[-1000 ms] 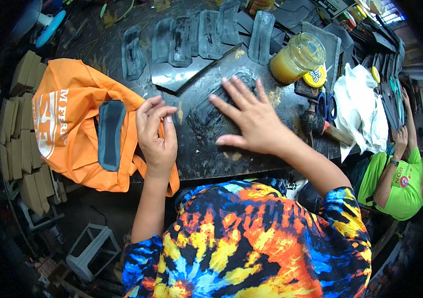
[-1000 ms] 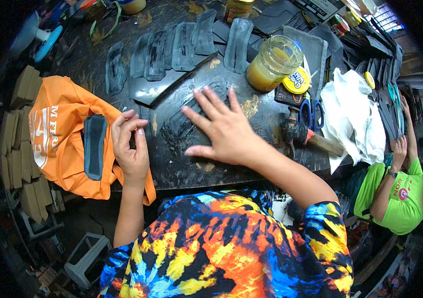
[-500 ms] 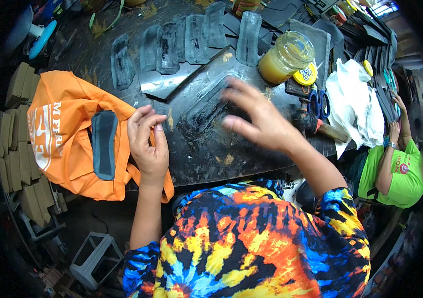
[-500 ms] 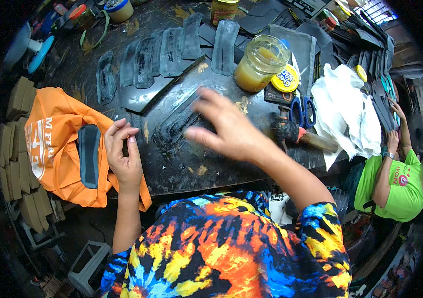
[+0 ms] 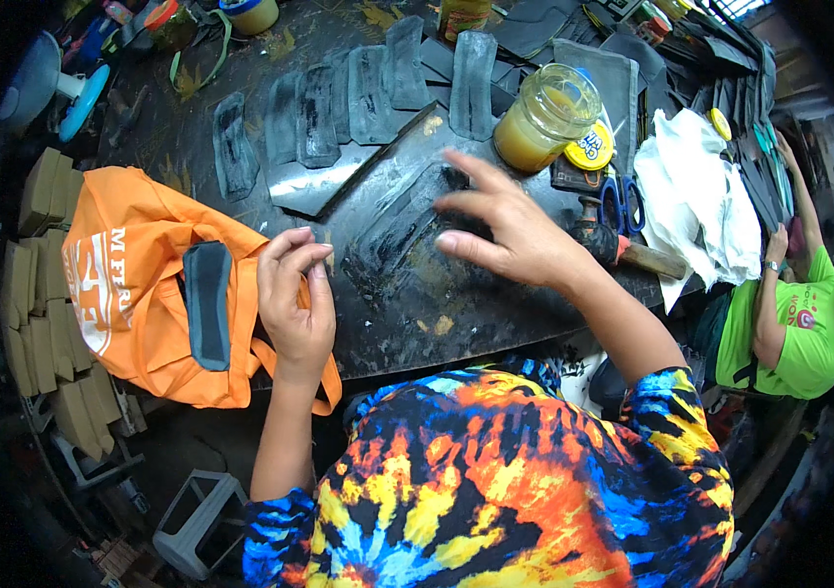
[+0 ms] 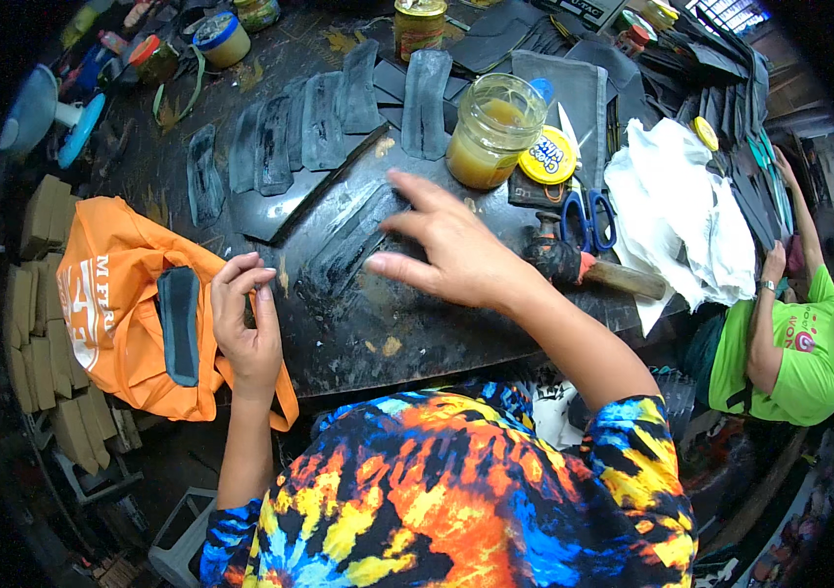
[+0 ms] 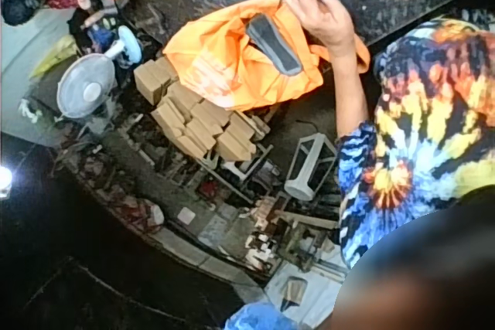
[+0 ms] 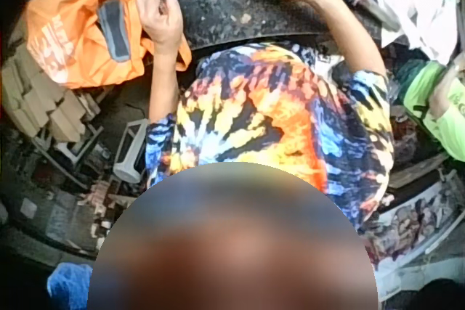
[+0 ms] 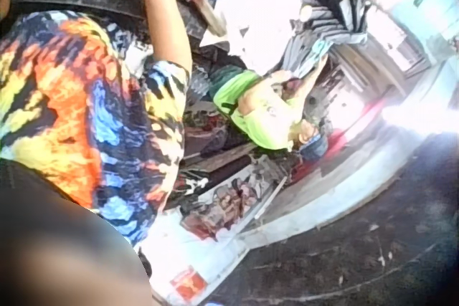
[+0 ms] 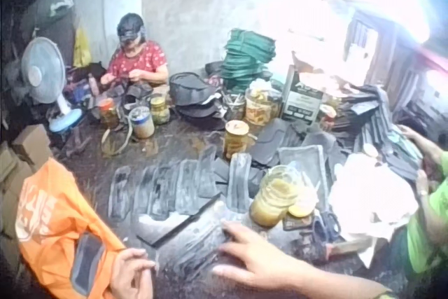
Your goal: The person repeatedly rubs small black rubber pieces on a worktable, then uses a hammer to press them down. They handle multiple rubber pieces one at a time, occasionally moving them aside or stacking them.
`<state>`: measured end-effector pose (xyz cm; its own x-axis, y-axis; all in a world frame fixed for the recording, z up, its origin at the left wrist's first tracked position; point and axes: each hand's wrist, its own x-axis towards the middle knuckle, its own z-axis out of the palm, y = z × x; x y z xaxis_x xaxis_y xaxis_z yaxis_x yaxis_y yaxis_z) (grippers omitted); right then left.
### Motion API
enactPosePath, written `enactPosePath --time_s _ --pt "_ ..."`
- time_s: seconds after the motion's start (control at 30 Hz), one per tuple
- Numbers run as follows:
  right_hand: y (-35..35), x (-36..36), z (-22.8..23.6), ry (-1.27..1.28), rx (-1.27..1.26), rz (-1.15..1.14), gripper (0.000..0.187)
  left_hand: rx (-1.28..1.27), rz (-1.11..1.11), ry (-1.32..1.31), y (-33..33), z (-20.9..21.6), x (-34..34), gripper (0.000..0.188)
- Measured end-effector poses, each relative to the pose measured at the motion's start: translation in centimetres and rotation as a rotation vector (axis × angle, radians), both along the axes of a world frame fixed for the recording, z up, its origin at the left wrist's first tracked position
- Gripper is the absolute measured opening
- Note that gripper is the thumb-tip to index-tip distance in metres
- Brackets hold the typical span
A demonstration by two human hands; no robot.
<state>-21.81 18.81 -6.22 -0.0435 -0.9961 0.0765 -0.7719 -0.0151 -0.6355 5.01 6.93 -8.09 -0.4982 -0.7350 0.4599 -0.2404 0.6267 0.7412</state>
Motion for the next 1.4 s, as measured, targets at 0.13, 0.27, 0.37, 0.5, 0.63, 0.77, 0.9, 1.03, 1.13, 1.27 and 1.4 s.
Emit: enactPosePath --time_s 0.13,0.27,0.37,0.5,0.63,0.77,0.9,1.03,1.13,1.27,1.4 --pt "1.3 0.1 -0.4 0.371 -0.001 -0.098 0.071 0.059 -0.134 -0.041 -0.9 2.5 -2.4 0.029" --pt "2.7 0.6 -0.5 0.276 -0.153 -0.109 0.067 0.098 -0.322 -0.104 -2.3 3.1 -7.9 0.035" --pt "3.3 0.6 0.2 0.186 -0.143 -0.175 0.063 -0.067 -0.411 -0.266 -3.5 2.4 -11.7 0.045" --pt "4.7 0.9 1.1 0.069 -0.098 -0.225 0.06 -0.142 -0.511 -0.496 -4.1 1.6 -13.7 0.056" --pt "7.1 1.6 1.6 -0.067 -0.093 -0.258 0.063 -0.171 -0.59 -0.653 -5.2 1.9 -15.4 0.051" --pt "8.6 2.6 1.0 -0.148 -0.11 -0.294 0.066 -0.187 -0.678 -0.728 -6.3 2.3 -16.3 0.04" --pt "8.7 3.4 0.1 -0.142 -0.124 -0.314 0.07 -0.199 -0.714 -0.665 -6.4 2.2 -15.8 0.03" --pt "8.8 3.7 -0.3 -0.135 -0.126 -0.316 0.073 -0.15 -0.751 -0.604 -6.1 2.5 -15.3 0.026" --pt "8.8 3.9 -0.2 -0.169 -0.111 -0.329 0.075 -0.001 -0.785 -0.478 -6.0 3.7 -14.3 0.028" --pt "8.7 3.7 0.0 -0.197 -0.115 -0.333 0.078 0.079 -0.723 -0.239 -7.7 5.4 -15.0 0.031" --pt "8.6 3.7 0.1 -0.174 -0.104 -0.323 0.08 0.082 -0.587 -0.06 -13.4 5.1 -19.8 0.03"
